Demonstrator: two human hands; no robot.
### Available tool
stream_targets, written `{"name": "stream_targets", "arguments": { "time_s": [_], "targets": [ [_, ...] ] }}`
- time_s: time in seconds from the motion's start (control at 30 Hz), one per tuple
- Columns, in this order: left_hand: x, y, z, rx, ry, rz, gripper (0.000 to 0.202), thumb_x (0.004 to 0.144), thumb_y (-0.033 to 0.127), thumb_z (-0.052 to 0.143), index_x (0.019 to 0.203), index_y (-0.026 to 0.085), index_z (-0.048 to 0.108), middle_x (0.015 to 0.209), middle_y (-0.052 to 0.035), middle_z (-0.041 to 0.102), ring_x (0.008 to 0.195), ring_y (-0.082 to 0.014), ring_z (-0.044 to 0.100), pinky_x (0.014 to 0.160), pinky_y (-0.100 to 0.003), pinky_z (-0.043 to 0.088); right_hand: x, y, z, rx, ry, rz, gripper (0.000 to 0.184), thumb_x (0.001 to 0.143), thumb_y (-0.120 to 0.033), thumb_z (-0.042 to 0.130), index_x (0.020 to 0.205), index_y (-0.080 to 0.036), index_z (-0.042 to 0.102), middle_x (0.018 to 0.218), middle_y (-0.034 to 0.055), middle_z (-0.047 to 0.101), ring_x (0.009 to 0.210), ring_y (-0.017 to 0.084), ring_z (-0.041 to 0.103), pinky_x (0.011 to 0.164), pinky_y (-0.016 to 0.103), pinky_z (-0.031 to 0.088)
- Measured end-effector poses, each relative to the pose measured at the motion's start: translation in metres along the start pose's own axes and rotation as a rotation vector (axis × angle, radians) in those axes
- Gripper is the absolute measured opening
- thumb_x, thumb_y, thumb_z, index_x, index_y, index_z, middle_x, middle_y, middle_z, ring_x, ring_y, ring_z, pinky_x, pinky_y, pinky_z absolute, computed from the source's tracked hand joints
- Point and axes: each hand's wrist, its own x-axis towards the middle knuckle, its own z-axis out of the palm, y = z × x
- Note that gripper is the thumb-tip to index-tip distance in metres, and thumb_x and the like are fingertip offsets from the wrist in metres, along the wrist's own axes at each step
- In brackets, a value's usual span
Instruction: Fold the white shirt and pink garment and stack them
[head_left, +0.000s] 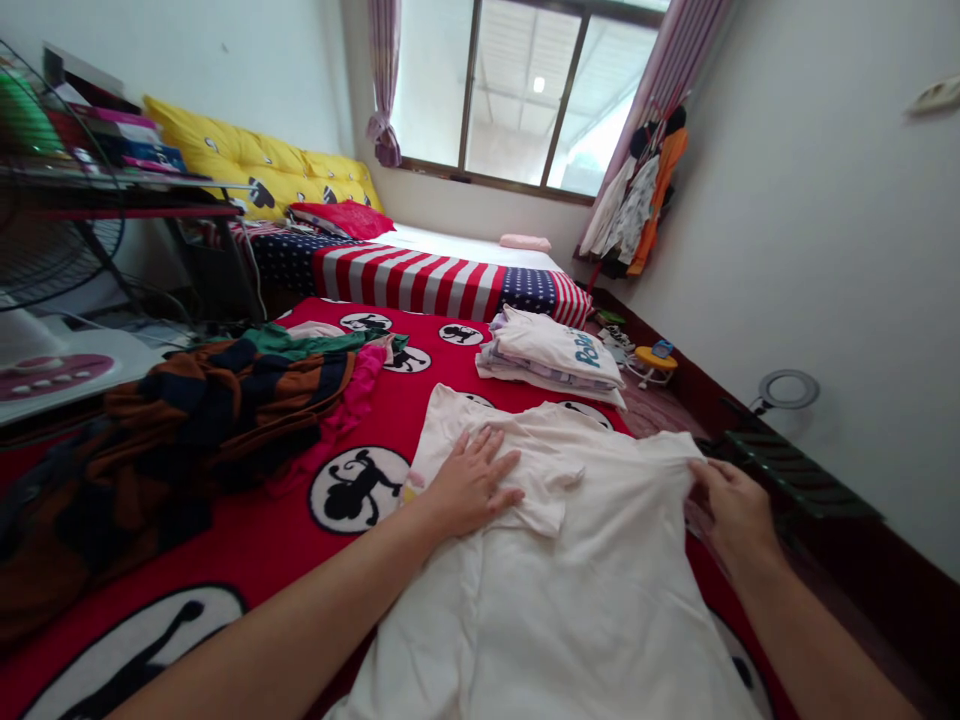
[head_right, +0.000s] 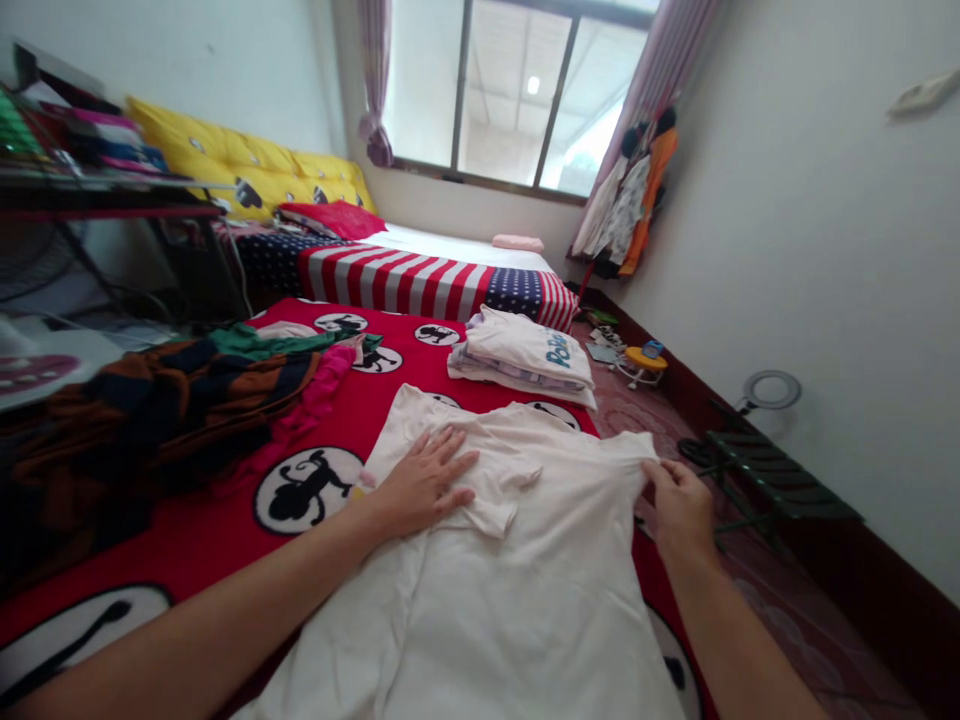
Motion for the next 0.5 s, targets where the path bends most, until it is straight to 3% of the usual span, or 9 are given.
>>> {"name": "stream_targets", "arguments": {
  "time_s": [0.1, 0.17, 0.27, 0.37, 0.5],
  "targets": [
    [0.000, -0.001, -0.006, -0.170, 0.043, 0.017, 0.050, 0.093, 0.047, 0.043, 0.135, 0.020, 0.049, 0.145, -0.0122, 0.043, 0.138, -0.0265, 0.031, 0.115, -0.047, 0.018, -0.034, -0.038, 0.023, 0.023, -0.113, -0.098, 0.029, 0.068, -0.045, 0.062, 0.084, -0.021, 0.059, 0.089, 0.0076, 0.069, 0.077, 0.022, 0.066, 0.065, 0.031, 0.053],
    [-0.001, -0.002, -0.011, -0.339, 0.096, -0.007, 0.048, 0.095, 0.045, 0.042, 0.135, 0.019, 0.048, 0.141, -0.0116, 0.048, 0.133, -0.0240, 0.039, 0.113, -0.041, 0.027, -0.065, -0.063, 0.031, -0.108, -0.414, -0.434, 0.023, 0.076, -0.041, 0.062, 0.086, -0.021, 0.063, 0.124, 0.0104, 0.061, 0.112, 0.025, 0.058, 0.089, 0.036, 0.049],
    [-0.002, -0.006, -0.018, -0.580, 0.182, -0.147, 0.050, 0.095, 0.045, 0.039, 0.137, 0.018, 0.045, 0.127, -0.0109, 0.060, 0.118, -0.0230, 0.055, 0.101, -0.036, 0.041, -0.101, -0.081, 0.022, -0.316, -0.611, -0.747, 0.019, 0.083, -0.035, 0.059, 0.098, -0.024, 0.063, 0.134, 0.0079, 0.054, 0.122, 0.023, 0.052, 0.102, 0.038, 0.041],
    [-0.001, -0.009, -0.019, -0.734, 0.226, -0.255, 0.053, 0.094, 0.046, 0.042, 0.138, 0.017, 0.042, 0.110, -0.0086, 0.068, 0.103, -0.0211, 0.063, 0.091, -0.033, 0.047, -0.112, -0.069, -0.008, -0.478, -0.630, -0.738, 0.018, 0.087, -0.037, 0.054, 0.099, -0.026, 0.063, 0.122, 0.0063, 0.062, 0.113, 0.021, 0.058, 0.096, 0.035, 0.045],
    [0.000, -0.009, -0.014, -0.742, 0.234, -0.250, 0.060, 0.082, 0.040, 0.063, 0.134, 0.015, 0.047, 0.107, -0.0092, 0.067, 0.099, -0.0206, 0.064, 0.089, -0.032, 0.049, -0.113, -0.034, -0.060, -0.791, -0.656, -0.504, 0.031, 0.078, -0.046, 0.061, 0.103, -0.027, 0.063, 0.114, 0.0054, 0.065, 0.099, 0.023, 0.064, 0.080, 0.031, 0.053]
  ]
}}
